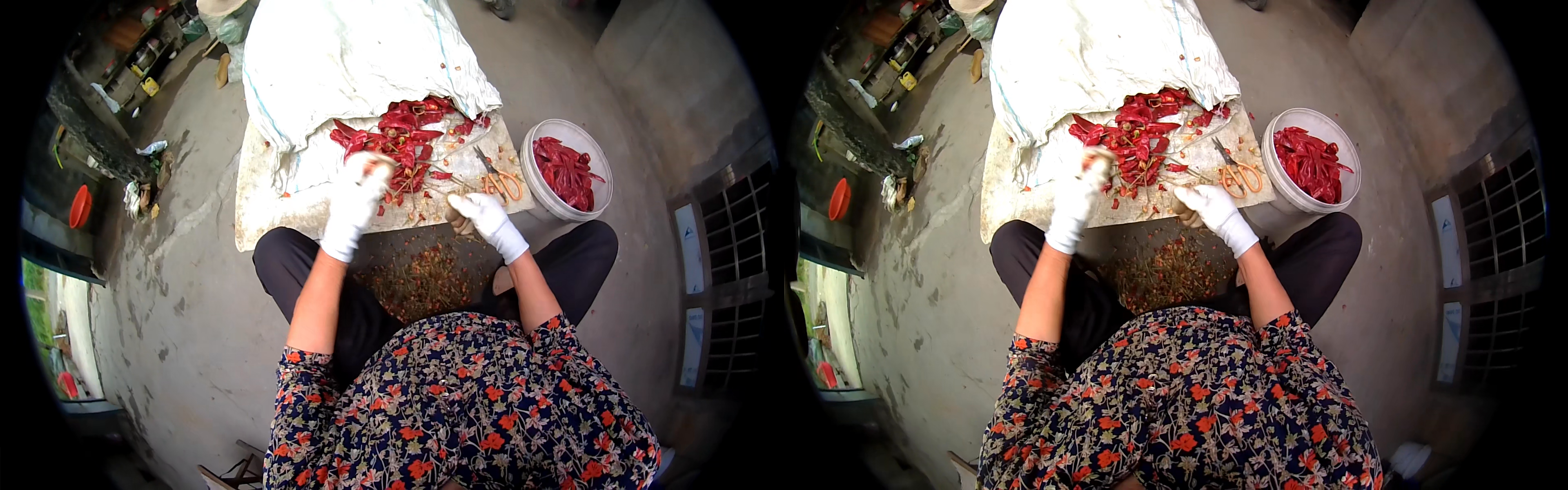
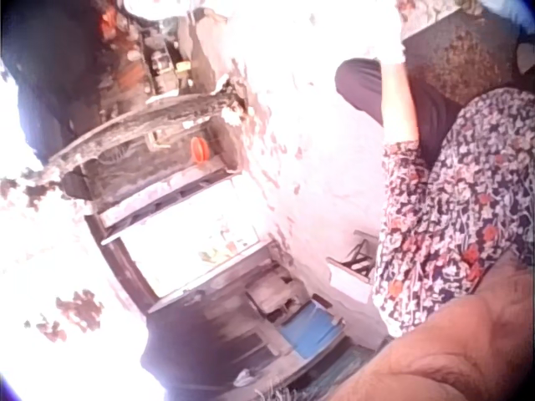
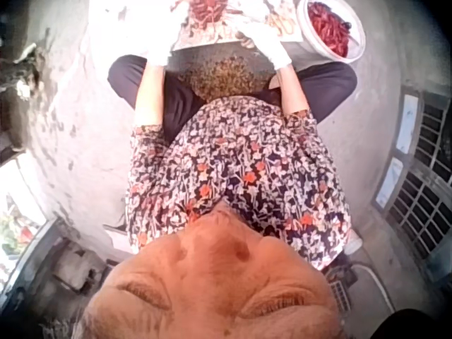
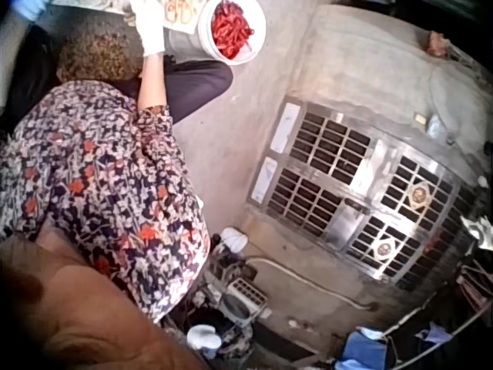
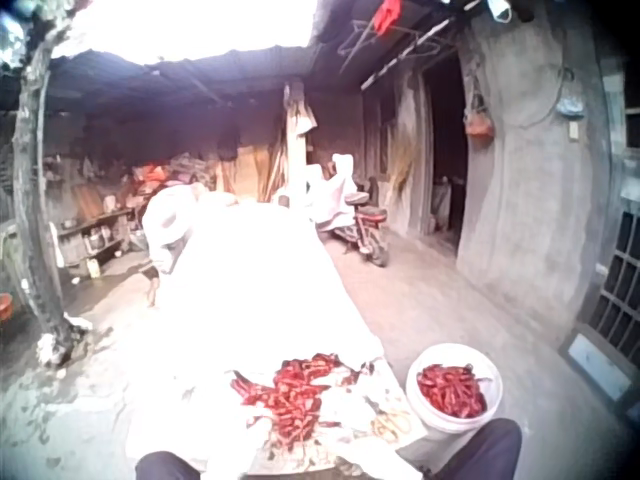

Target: The person sits cross-legged and uses scissors to trim the stems off dried red chili peppers one by one. The trimmed peppers are placed into a white bowl, and the removed stems fall onto the floor.

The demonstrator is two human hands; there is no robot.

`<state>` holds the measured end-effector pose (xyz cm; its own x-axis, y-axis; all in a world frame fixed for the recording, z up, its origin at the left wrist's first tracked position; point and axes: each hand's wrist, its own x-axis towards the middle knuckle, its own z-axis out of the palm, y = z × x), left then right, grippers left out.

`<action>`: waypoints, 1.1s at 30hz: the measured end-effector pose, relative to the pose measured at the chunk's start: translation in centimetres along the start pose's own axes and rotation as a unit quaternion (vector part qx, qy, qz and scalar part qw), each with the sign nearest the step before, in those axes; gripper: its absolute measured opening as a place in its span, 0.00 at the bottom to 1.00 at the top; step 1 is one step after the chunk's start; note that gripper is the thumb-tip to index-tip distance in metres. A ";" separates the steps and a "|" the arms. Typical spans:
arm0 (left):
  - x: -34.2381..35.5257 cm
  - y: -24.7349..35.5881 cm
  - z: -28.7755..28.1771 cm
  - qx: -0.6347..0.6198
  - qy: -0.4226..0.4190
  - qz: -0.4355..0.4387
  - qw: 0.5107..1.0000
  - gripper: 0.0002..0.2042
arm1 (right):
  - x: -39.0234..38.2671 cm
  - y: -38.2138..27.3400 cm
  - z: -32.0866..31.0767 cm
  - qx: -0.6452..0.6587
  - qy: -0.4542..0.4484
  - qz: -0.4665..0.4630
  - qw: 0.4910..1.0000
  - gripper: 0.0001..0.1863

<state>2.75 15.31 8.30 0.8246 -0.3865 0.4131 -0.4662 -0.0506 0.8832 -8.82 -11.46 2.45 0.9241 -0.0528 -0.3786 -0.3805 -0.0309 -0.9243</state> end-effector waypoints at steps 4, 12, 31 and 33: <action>1.6 -2.2 -3.7 -0.131 0.131 -0.092 0.978 0.19 | 1.7 3.6 -1.0 -0.450 0.319 -0.047 0.833 0.29; 1.3 -3.6 -2.5 -0.215 0.136 -0.174 0.951 0.16 | 3.6 3.8 1.3 -0.595 0.264 -0.028 0.758 0.21; -0.9 -2.9 5.7 -0.135 -0.183 -0.143 0.963 0.24 | 1.8 -0.2 3.5 0.162 0.010 -0.161 0.973 0.31; -1.1 -2.1 5.1 -0.229 -0.172 -0.257 0.923 0.19 | 2.3 0.1 4.2 0.195 -0.018 -0.159 0.968 0.29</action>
<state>1.18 11.17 4.83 0.7116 -0.6937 -0.1116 0.2079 0.0561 0.9765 -6.56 -7.35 1.32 0.9954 -0.0684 -0.0665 -0.0394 0.3401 -0.9396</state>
